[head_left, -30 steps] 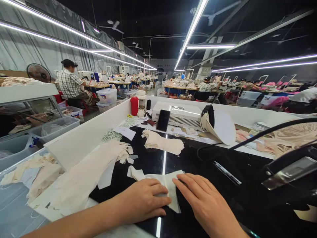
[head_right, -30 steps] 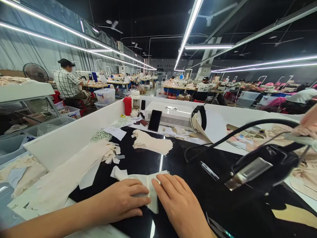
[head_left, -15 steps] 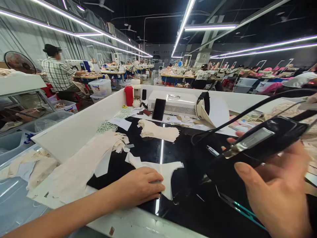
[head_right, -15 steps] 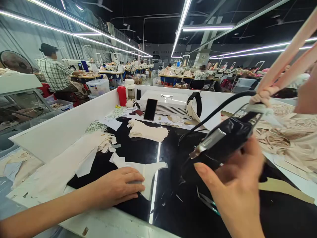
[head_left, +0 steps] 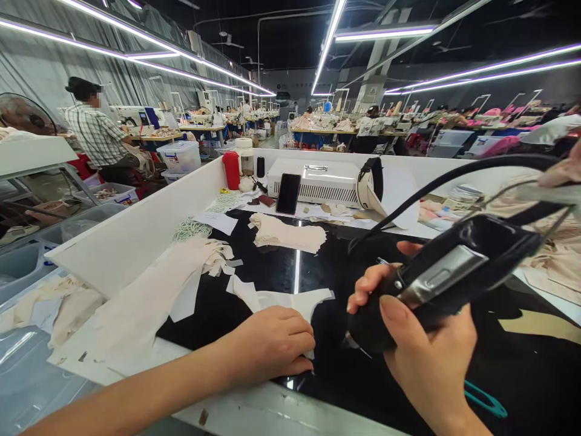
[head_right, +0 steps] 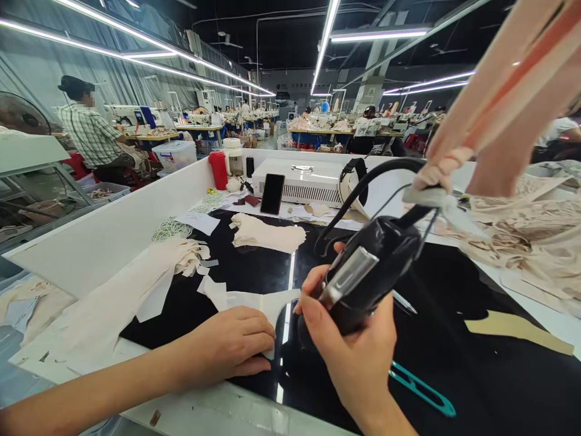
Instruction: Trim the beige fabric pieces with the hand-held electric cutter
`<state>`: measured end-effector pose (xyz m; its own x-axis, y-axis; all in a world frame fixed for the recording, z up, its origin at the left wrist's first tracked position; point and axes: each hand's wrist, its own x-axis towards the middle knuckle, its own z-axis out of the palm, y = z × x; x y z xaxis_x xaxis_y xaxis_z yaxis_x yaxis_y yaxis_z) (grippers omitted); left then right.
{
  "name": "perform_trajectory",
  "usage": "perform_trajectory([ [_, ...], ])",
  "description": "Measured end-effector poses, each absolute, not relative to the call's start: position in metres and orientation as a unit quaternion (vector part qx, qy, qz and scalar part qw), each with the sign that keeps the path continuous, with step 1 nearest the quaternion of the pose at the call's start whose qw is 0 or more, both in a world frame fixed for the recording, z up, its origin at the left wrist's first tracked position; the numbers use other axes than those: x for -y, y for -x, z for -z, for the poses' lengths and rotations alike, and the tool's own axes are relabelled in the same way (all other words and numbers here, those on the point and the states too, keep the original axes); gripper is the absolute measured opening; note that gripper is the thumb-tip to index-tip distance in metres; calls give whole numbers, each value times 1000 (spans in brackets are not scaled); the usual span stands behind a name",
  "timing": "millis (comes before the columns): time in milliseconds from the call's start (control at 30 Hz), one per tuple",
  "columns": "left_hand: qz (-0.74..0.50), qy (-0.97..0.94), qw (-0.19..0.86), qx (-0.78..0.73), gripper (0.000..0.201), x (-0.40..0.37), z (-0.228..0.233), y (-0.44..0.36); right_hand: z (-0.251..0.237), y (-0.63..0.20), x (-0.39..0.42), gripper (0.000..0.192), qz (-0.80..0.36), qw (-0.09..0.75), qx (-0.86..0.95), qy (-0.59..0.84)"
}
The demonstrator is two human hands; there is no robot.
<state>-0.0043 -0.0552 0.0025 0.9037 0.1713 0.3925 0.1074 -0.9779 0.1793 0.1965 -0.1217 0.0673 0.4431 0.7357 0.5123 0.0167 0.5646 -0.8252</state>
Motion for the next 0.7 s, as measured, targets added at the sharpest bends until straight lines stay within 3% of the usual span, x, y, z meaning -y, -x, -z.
perform_trajectory([
  [100, -215, -971, 79, -71, 10, 55, -1, 2, -61, -184, 128, 49, -284, 753, 477, 352],
  [233, -222, -967, 95, -80, 15, 55, -2, 3, -58, -171, 131, 45, -309, 762, 476, 313],
  [700, -229, -959, 148, -73, 15, 53, -1, 2, -51, -165, 123, 40, -289, 764, 480, 319],
])
